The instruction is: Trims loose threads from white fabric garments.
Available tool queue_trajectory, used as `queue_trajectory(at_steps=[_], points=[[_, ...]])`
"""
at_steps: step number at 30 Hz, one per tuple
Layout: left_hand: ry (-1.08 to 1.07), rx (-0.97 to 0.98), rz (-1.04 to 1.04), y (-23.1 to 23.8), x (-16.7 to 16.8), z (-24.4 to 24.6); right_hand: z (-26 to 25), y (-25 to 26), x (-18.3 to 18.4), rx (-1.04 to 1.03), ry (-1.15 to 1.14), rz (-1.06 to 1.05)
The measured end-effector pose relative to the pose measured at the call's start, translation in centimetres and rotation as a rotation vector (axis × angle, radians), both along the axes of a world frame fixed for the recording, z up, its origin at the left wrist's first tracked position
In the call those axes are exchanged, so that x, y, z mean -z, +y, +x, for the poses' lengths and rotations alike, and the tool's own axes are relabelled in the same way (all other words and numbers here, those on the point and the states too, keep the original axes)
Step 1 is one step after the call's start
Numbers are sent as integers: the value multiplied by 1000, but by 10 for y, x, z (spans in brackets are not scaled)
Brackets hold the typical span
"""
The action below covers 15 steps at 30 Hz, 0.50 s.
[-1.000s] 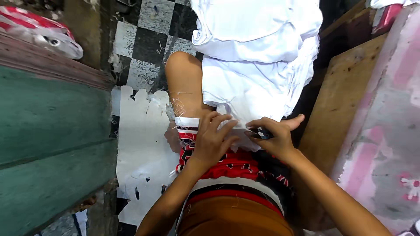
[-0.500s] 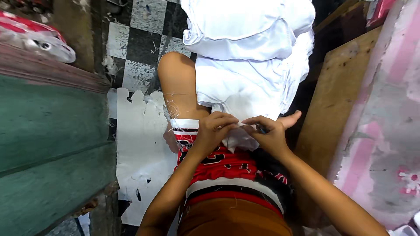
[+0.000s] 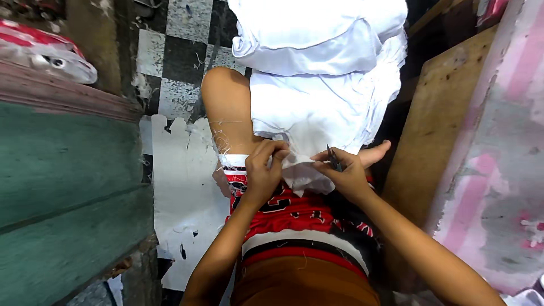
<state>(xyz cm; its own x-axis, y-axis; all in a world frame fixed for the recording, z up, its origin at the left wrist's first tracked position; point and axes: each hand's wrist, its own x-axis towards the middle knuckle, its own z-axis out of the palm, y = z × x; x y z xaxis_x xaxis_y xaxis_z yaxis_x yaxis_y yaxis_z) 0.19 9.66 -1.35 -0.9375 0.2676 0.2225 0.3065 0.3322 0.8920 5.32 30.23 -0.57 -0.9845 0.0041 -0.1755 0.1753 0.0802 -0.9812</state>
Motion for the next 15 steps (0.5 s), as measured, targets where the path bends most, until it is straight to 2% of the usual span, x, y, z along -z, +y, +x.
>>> queue_trajectory(at_steps=[4, 6, 8, 11, 13, 15], points=[[73, -79, -394, -46, -20, -15, 1, 3, -1, -32, 60, 77], [-62, -192, -652, -75, -35, -22, 2, 5, -1, -41, 69, 103], [-148, -297, -811, -100, -42, -27, 2, 5, 0, -46, 77, 118], [-72, -245, -768, -104, -53, -24, 3, 5, 2, -56, 69, 123], [1, -74, -648, -82, -57, -19, 4, 3, 3, -60, 74, 120], [103, 73, -444, -54, -47, -14, 3, 2, 3, -66, 77, 119]])
